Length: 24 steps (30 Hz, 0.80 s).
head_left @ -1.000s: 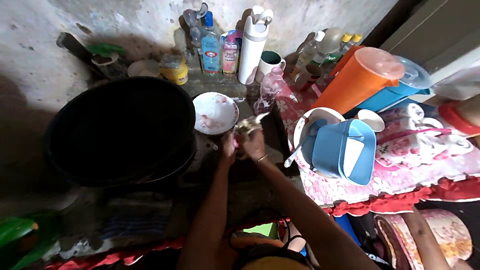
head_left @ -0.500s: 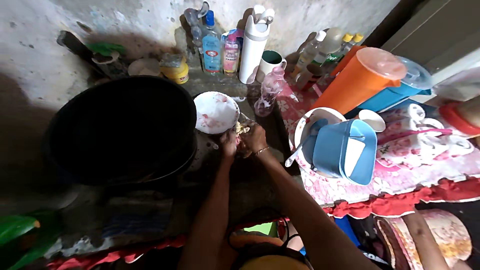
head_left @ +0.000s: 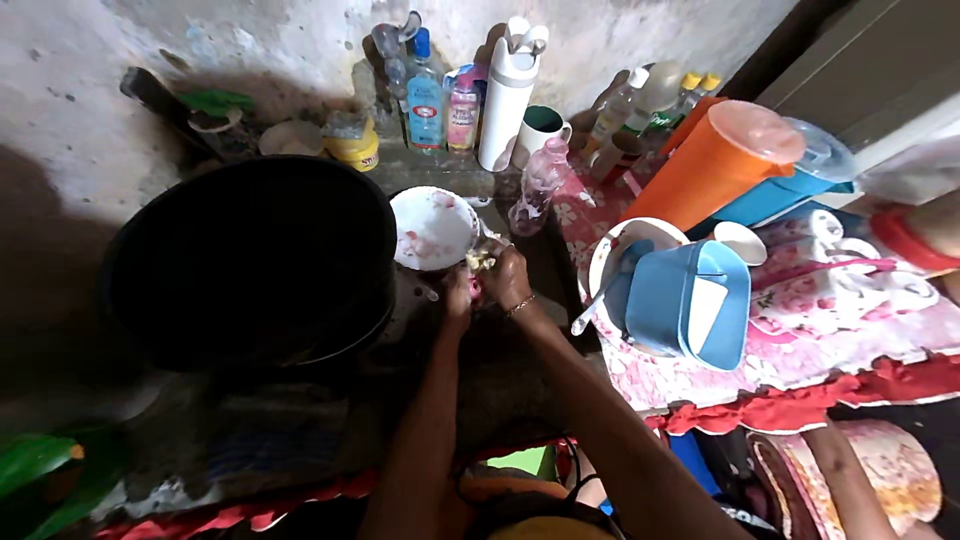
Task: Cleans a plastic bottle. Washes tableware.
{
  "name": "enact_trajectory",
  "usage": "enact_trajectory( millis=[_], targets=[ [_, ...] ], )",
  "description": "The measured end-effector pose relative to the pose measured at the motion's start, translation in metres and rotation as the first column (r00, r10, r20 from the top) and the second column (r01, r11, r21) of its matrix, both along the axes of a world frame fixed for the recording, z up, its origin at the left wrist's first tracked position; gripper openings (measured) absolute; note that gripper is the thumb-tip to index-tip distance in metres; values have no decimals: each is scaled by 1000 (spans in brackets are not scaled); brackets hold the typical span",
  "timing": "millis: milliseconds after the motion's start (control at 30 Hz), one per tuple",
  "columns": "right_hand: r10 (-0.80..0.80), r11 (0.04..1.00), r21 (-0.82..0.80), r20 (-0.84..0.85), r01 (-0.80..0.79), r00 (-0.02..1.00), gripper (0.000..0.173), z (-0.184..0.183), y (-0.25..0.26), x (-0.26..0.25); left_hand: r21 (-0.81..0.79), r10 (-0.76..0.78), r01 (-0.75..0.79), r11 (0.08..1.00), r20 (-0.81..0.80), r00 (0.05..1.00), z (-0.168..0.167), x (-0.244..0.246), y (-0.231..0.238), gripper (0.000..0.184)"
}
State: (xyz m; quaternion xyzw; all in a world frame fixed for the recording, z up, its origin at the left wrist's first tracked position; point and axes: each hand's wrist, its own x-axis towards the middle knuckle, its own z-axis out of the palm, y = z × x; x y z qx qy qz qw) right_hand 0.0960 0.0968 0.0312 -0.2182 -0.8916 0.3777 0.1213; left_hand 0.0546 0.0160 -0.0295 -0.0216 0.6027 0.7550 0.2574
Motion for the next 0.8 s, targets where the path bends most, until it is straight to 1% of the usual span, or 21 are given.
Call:
enact_trajectory(
  millis=[33, 67, 133, 167, 200, 267, 300, 333, 367, 400, 433, 500, 567, 633, 700, 767, 800],
  targets=[
    [41, 999, -19, -3, -41, 999, 43, 0, 0, 2, -3, 2, -2, 1000, -7, 1000, 0, -1, -2, 31],
    [88, 996, -31, 47, -87, 995, 41, 2, 3, 4, -5, 10, -10, 1000, -8, 1000, 1, -1, -4, 30],
    [157, 988, -29, 260, -155, 953, 36, 16, 12, 5, 21, 11, -11, 1000, 23, 1000, 5, 2, -6, 29],
    [157, 987, -17, 320, -160, 934, 36, 23, 16, 5, 49, 8, -10, 999, 43, 999, 6, 3, -6, 30],
    [138, 990, -10, 311, -143, 940, 36, 28, 17, 5, 80, 16, -21, 997, 62, 998, 6, 1, -5, 31],
    [126, 992, 2, 156, -127, 980, 37, 26, 11, 9, 110, 88, -100, 989, 108, 990, 4, 0, -1, 34],
    [174, 984, 29, 73, -176, 982, 38, 19, 5, 12, 116, 107, -123, 986, 135, 985, 5, 2, -1, 34],
    [242, 966, 76, 54, -246, 969, 41, 7, -1, 12, 129, 94, -113, 985, 145, 985, 7, 8, -3, 35],
    [291, 948, 110, 86, -300, 953, 44, -6, -6, 12, 136, 67, -90, 987, 165, 984, 10, 14, -6, 36],
    [300, 940, 131, 121, -315, 946, 47, -13, -7, 10, 134, 37, -58, 989, 153, 988, 13, 15, -7, 40],
    [267, 947, 146, 144, -288, 953, 49, -15, -4, 5, 94, 44, -53, 994, 100, 994, 12, 15, -5, 35],
    [172, 973, 117, 199, -198, 965, 52, -14, -2, -3, 36, 41, -43, 998, 35, 999, 8, 12, -4, 25],
    [139, 979, 117, 214, -166, 967, 53, -12, -6, -3, 70, 87, -90, 993, 46, 995, 5, 7, -1, 28],
    [156, 972, 149, 180, -183, 971, 48, -15, -16, 9, 120, 118, -129, 984, 96, 988, -1, 4, -2, 37],
    [162, 969, 181, 56, -169, 985, 41, -26, -21, 21, 111, 125, -140, 984, 127, 984, -1, 2, -4, 41],
    [114, 986, 123, 18, -115, 993, 39, -31, -15, 27, 77, 107, -117, 990, 123, 987, 1, 1, -5, 42],
    [72, 995, 66, 62, -76, 996, 39, -28, -11, 27, 55, 129, -138, 989, 133, 983, 1, -2, -4, 39]
  ],
)
